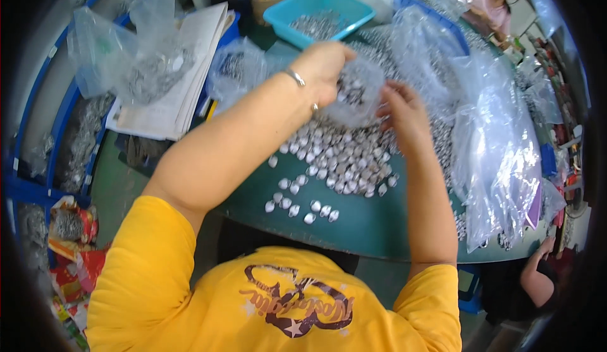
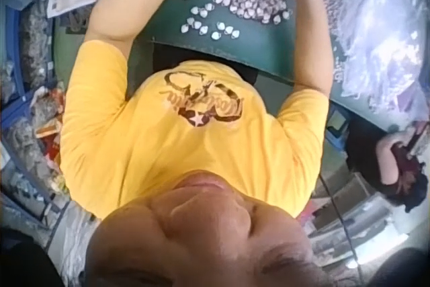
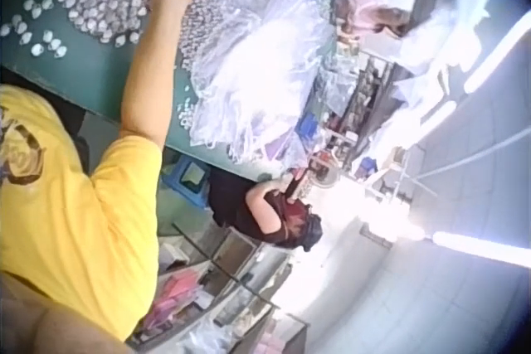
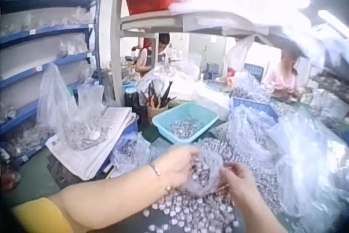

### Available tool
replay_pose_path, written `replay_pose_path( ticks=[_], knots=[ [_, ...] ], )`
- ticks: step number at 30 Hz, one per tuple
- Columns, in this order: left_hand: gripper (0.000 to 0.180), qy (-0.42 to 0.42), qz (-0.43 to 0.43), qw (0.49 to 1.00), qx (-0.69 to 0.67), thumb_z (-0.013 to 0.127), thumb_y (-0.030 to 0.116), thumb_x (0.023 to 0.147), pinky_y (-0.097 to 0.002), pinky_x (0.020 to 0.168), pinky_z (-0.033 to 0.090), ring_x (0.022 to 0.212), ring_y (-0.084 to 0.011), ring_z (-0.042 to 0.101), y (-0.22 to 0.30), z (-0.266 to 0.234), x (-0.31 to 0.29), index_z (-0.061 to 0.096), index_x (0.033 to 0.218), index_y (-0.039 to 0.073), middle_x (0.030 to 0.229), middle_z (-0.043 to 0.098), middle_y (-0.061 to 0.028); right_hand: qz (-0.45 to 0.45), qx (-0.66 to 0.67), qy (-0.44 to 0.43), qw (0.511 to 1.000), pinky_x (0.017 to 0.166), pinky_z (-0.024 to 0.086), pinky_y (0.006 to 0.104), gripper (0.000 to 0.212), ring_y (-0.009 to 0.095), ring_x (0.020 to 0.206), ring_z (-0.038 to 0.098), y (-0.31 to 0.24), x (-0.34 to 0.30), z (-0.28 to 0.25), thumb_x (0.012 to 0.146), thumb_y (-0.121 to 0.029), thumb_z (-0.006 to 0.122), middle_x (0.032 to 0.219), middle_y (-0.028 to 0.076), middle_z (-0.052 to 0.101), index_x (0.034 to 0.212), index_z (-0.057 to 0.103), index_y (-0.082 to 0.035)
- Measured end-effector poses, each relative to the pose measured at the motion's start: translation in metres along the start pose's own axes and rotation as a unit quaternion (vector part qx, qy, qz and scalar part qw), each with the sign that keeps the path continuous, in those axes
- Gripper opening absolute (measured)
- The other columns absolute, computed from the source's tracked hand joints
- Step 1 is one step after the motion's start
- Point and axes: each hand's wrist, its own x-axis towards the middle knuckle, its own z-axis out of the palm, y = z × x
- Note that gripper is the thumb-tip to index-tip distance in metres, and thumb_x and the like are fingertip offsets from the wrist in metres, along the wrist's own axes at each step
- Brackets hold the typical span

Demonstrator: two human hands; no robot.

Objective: The person picks up small silver components from a green table by hand and places them into clear plastic bags, while also moving piles of the items across the surface.

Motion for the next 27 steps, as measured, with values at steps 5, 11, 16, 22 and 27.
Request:
replay_pose_path(
  ticks=[5, 11, 16, 22, 27],
  knots=[
    [0.018, -0.044, 0.222, 0.907, 0.356, 0.060, 0.015, 0.084, -0.0206, 0.062, 0.043, 0.068, -0.0092, 0.054, -0.009, -0.066, -0.080, 0.062, 0.096, 0.001, 0.080, 0.060, -0.0010, -0.309, -0.273, -0.008, 0.911, 0.059, 0.046, 0.0289, 0.011, 0.021, 0.064, 0.058, 0.024, -0.088, 0.009, 0.076, 0.003, 0.059, 0.075, 0.010, 0.058, 0.087, 0.060, 0.000],
    [0.017, -0.041, 0.233, 0.742, 0.627, 0.071, 0.008, 0.071, -0.0261, 0.058, 0.043, 0.063, -0.0153, 0.053, -0.086, -0.131, -0.128, 0.059, 0.082, 0.002, 0.083, 0.051, -0.0063, -0.243, -0.372, -0.132, 0.886, 0.059, 0.048, 0.0381, 0.018, 0.032, 0.070, 0.058, 0.059, -0.156, 0.029, 0.071, -0.003, 0.067, 0.084, 0.014, 0.055, 0.088, 0.059, -0.003],
    [0.021, 0.020, 0.294, 0.707, 0.642, 0.070, 0.013, 0.074, -0.0312, 0.060, 0.045, 0.066, -0.0227, 0.055, -0.114, -0.139, -0.122, 0.059, 0.087, 0.003, 0.086, 0.052, -0.0088, -0.104, -0.237, -0.096, 0.961, 0.054, 0.047, 0.0261, 0.015, 0.018, 0.064, 0.059, 0.064, -0.154, 0.019, 0.073, 0.002, 0.065, 0.081, 0.007, 0.055, 0.085, 0.056, 0.000],
    [0.016, 0.037, 0.339, 0.690, 0.638, 0.070, 0.011, 0.073, -0.0319, 0.060, 0.046, 0.067, -0.0225, 0.056, -0.120, -0.126, -0.116, 0.058, 0.081, 0.003, 0.084, 0.053, -0.0079, 0.130, 0.088, -0.074, 0.985, 0.047, 0.043, 0.0247, 0.014, 0.016, 0.064, 0.058, 0.061, -0.153, 0.018, 0.077, -0.002, 0.060, 0.081, 0.006, 0.056, 0.090, 0.056, 0.000],
    [0.011, 0.041, 0.299, 0.766, 0.568, 0.061, 0.000, 0.074, -0.0290, 0.052, 0.045, 0.058, -0.0147, 0.058, -0.123, -0.127, -0.106, 0.055, 0.083, 0.001, 0.074, 0.055, -0.0065, -0.183, -0.350, -0.055, 0.917, 0.061, 0.047, 0.0372, 0.015, 0.032, 0.066, 0.056, 0.071, -0.160, 0.046, 0.077, -0.008, 0.065, 0.077, 0.014, 0.056, 0.085, 0.055, -0.002]
  ],
)
